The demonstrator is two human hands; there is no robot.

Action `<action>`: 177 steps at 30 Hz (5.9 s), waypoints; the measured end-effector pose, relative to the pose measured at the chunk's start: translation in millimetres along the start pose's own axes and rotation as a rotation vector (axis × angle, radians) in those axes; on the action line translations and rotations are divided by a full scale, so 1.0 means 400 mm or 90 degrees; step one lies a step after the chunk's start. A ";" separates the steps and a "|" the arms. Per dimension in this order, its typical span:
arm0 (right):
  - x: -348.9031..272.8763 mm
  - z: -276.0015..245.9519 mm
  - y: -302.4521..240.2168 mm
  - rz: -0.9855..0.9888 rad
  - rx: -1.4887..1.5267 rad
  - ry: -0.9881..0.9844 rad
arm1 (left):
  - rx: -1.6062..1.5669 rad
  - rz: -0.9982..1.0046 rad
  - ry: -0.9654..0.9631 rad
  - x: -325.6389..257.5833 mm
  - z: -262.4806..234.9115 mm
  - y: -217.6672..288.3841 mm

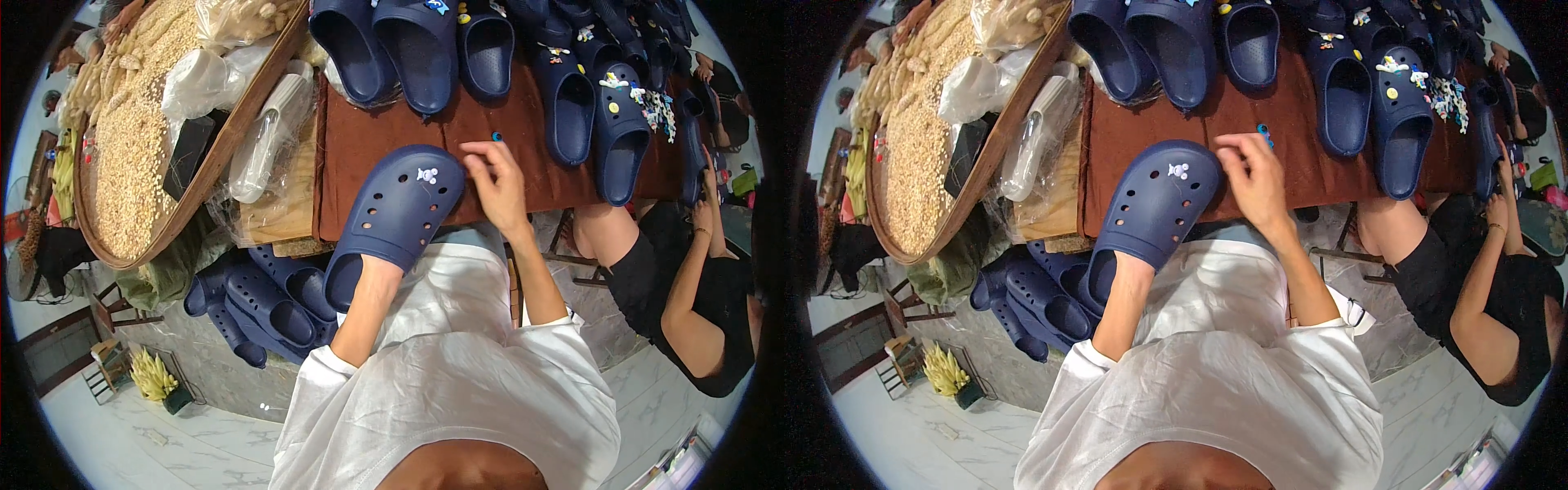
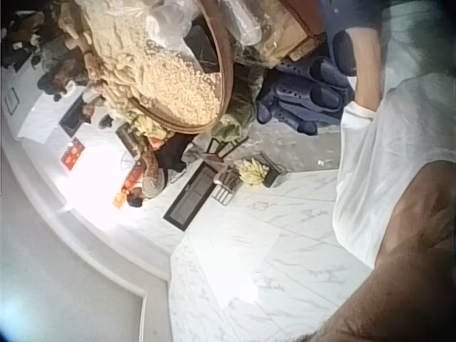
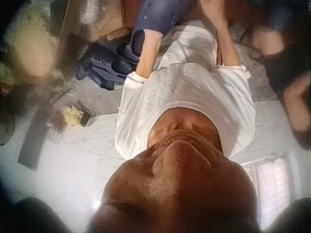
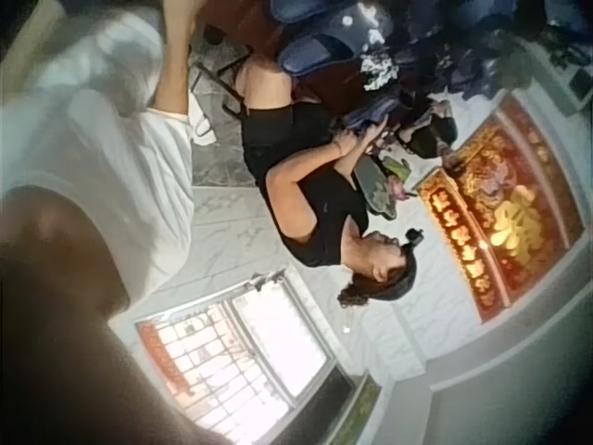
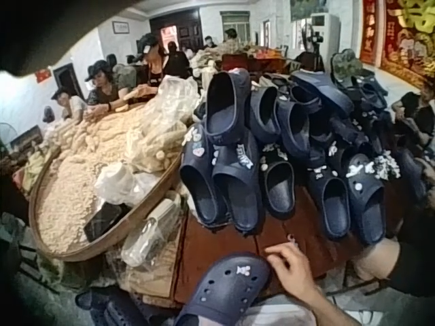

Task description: Assembling decorative charms onto blue foam clogs.

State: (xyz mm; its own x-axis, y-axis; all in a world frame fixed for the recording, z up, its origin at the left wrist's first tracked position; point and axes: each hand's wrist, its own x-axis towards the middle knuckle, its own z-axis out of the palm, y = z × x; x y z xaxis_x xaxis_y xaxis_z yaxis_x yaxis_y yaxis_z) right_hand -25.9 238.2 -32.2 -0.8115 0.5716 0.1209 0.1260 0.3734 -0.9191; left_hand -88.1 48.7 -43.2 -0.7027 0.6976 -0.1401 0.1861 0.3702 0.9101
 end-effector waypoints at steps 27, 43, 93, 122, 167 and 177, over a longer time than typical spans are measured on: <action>-0.035 0.020 -0.082 -0.101 -0.037 -0.079 | 0.139 0.038 -0.003 0.045 -0.010 0.038; -0.041 0.013 -0.064 0.008 -0.050 -0.074 | 0.158 0.111 0.019 0.034 0.001 0.026; 0.060 -0.083 0.113 -0.081 -0.307 0.044 | -1.059 -0.415 0.168 -0.035 -0.017 0.021; -0.049 0.028 -0.096 -0.161 -0.117 -0.087 | -0.988 -0.335 0.150 -0.072 0.010 0.103; -0.015 0.155 -0.039 -0.177 -0.163 -0.123 | -0.834 -0.098 0.059 -0.133 -0.135 -0.010; 0.010 0.151 -0.066 -0.147 -0.043 -0.158 | -0.852 -0.140 0.374 -0.066 -0.163 -0.022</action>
State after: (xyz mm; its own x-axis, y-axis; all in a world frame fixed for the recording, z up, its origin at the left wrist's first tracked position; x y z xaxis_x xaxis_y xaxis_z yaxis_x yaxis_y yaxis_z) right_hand -66.9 186.7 -30.0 -0.9362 0.2741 0.2199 -0.0460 0.5246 -0.8501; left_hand -115.9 -13.1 -22.1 -0.8638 0.2405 -0.4428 -0.4871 -0.6234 0.6116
